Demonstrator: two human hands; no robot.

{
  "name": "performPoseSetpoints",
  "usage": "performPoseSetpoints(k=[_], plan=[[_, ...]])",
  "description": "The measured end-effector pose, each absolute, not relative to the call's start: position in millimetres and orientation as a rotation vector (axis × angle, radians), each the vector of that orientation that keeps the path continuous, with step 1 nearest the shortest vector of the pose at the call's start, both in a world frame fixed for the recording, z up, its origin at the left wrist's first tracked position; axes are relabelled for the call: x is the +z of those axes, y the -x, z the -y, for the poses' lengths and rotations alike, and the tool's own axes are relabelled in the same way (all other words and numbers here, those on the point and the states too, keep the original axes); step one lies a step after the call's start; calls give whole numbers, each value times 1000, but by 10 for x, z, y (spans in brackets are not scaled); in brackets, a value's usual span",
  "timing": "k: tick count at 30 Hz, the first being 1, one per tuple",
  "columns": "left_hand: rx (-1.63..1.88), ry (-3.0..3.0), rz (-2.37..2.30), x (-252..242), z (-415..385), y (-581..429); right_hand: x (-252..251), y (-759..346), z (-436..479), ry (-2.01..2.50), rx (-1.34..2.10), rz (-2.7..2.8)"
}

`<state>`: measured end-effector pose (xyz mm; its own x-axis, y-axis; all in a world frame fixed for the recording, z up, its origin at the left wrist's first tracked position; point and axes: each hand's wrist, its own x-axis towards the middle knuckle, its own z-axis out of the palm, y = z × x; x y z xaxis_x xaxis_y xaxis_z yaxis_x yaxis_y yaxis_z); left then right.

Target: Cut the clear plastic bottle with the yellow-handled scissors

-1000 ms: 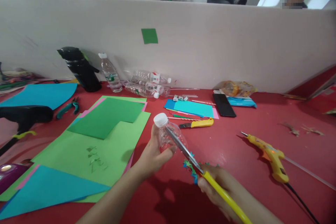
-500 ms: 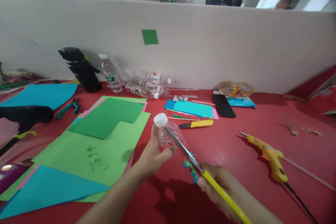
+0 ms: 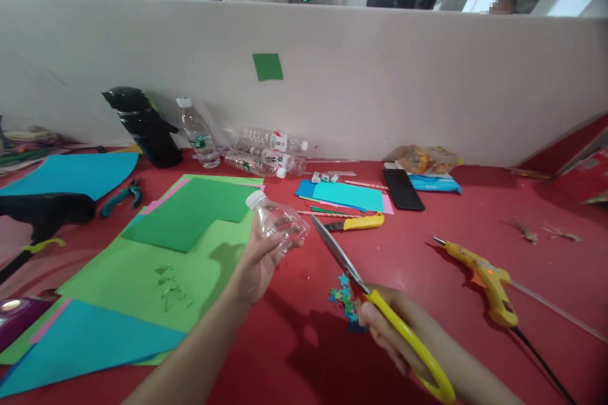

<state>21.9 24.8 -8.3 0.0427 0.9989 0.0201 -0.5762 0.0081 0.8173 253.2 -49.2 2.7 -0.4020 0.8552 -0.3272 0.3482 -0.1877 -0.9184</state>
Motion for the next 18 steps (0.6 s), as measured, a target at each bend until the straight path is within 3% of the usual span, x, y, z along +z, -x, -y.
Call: performPoseSetpoints(k=[18], plan=[[1385,-518,-728,-46,-270,-207,-13,-2601,455,1566,1304,2100]])
